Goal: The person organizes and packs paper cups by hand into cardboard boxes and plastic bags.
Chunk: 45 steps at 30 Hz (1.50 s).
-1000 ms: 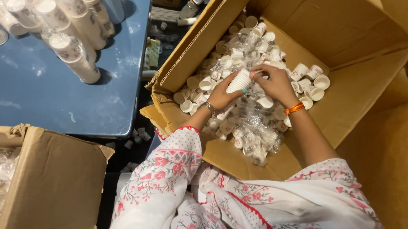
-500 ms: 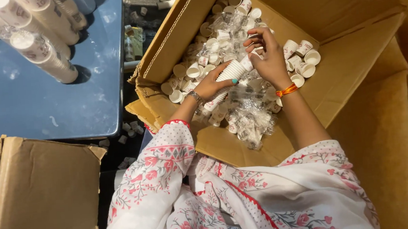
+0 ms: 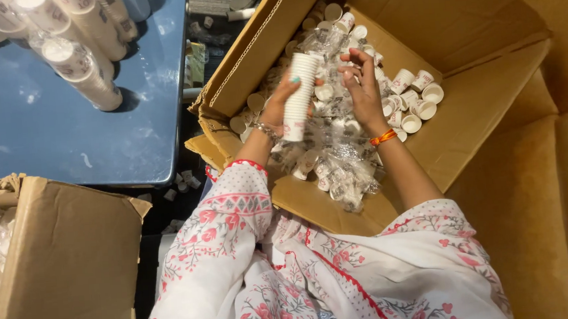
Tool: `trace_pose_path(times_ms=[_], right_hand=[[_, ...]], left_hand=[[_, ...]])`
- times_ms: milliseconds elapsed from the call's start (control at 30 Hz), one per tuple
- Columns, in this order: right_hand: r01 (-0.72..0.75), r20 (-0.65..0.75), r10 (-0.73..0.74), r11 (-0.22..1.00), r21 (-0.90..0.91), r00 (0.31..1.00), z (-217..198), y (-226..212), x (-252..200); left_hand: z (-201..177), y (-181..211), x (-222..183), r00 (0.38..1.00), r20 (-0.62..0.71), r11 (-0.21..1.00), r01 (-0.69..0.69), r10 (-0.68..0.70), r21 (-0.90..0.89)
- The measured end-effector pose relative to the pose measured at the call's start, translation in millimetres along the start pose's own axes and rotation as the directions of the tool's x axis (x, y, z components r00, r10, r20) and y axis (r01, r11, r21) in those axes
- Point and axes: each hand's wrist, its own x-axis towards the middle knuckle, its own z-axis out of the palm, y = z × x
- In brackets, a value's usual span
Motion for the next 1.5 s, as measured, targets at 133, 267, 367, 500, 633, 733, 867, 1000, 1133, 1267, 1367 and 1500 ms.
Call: trace_pose_path(times_ms=[133, 267, 367, 500, 633, 733, 867, 1000, 1133, 1267, 1367, 1500], right_hand=[[-0.004, 0.273, 0.155, 0.876, -0.483, 0.95, 1, 58, -12], [0.322, 0.646, 0.51, 0.585, -0.745, 0.568, 31, 160, -34], [0.452, 0.652, 0.561, 0.47, -0.758, 0.509, 46, 146, -35], [0.348, 0.551, 0.306, 0.521, -0.78, 0.776, 34, 61, -25], [0.246, 0.437, 0.156, 0.643, -0.726, 0.886, 9, -63, -63], [0.242, 0.307, -0.071, 0.788, -0.566, 0.949, -3, -92, -121], [0.098, 0.035, -0.107, 0.661, -0.744, 0.994, 26, -88, -183], [-0.032, -0.185, -0.269, 0.488, -0.872, 0.945, 51, -60, -184], [-0.099, -0.247, -0.257, 0.48, -0.872, 0.934, 69, -38, -147], [0.034, -0.132, -0.318, 0.465, -0.884, 0.939, 97, -26, -121], [0.118, -0.08, -0.427, 0.417, -0.901, 0.901, 101, -23, -119], [0.218, -0.05, -0.532, 0.429, -0.877, 0.845, 78, -12, -133]], left_hand=[[3, 80, -22, 0.968, 0.023, 0.869, -0.212, 0.248, -0.446], [12, 188, -74, 0.908, -0.009, 0.885, -0.409, 0.418, -0.222], [10, 249, -128, 0.85, -0.062, 0.847, -0.511, 0.523, 0.144], [4, 281, -195, 0.756, -0.228, 0.47, -0.118, 0.613, 0.874], [-13, 263, -217, 0.672, -0.416, -0.074, 0.573, 0.612, 0.816], [-42, 240, -211, 0.604, -0.712, -0.369, 0.792, 0.359, 0.486], [-75, 214, -186, 0.71, -0.618, -0.684, 0.636, 0.338, 0.358], [-143, 184, -154, 0.69, -0.719, -0.954, 0.261, 0.08, 0.144], [-57, 187, -165, 0.698, -0.716, -0.997, -0.059, 0.001, -0.059], [-36, 183, -179, 0.705, -0.709, -0.976, -0.157, -0.001, -0.154], [-21, 182, -189, 0.834, -0.551, -0.999, 0.004, 0.033, -0.053], [-12, 164, -207, 0.975, -0.114, -0.952, 0.214, 0.193, 0.218]])
